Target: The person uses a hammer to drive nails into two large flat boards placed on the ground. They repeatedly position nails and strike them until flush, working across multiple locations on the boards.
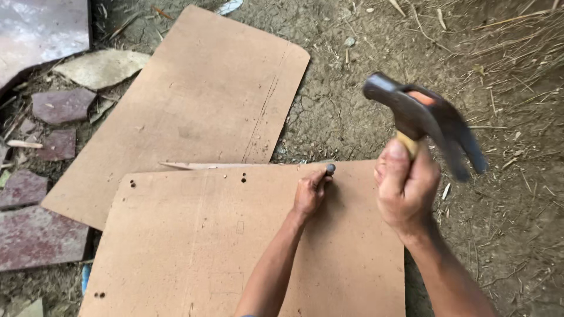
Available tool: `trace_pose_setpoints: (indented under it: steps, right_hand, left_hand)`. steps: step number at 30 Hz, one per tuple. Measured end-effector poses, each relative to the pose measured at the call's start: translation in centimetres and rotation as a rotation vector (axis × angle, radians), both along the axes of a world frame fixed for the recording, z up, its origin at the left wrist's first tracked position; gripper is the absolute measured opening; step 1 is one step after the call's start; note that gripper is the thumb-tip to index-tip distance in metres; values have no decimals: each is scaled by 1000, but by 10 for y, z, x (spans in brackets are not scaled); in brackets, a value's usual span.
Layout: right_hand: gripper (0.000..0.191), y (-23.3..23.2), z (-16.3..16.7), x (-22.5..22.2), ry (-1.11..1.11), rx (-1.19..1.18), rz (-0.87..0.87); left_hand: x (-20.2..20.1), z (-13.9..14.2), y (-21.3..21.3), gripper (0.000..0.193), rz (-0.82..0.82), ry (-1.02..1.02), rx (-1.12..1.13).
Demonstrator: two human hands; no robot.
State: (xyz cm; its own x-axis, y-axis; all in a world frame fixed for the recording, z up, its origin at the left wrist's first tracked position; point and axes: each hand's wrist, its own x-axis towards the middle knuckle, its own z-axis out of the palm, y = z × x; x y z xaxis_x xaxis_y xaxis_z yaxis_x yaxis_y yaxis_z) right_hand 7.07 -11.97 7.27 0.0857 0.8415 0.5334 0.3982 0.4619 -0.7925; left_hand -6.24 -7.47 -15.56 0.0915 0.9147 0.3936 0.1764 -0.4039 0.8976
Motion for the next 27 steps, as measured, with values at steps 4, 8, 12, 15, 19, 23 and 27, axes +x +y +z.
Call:
trace_pose_setpoints:
  steps: [4, 8, 12, 15, 19, 23, 27]
  right_hand:
    - [36, 4, -29, -8, -374, -193, -100]
    - [33, 2, -34, 8, -532, -604, -199]
    - [31, -4, -6, 22, -225, -300, -74]
    - [31, -1, -8, 11, -6, -35, -45]
    - [24, 4, -44, -12, -438, -819, -71]
    - [48, 9, -15, -2, -303, -898, -126]
    - [44, 15, 105, 17, -33, 125, 158]
  left_hand:
    - [-1, 5, -1, 26, -19, -20, -9]
    - [-1, 8, 0, 26, 10, -63, 108]
    - [0, 4, 2, 15, 19, 67, 41]
    - [1, 0, 1, 12, 12, 87, 7]
    - [1, 3, 0, 17, 5, 39, -7]
    - [-1, 7, 2, 20, 20, 36, 5]
    - [-2, 3, 0, 22, 14, 17, 31]
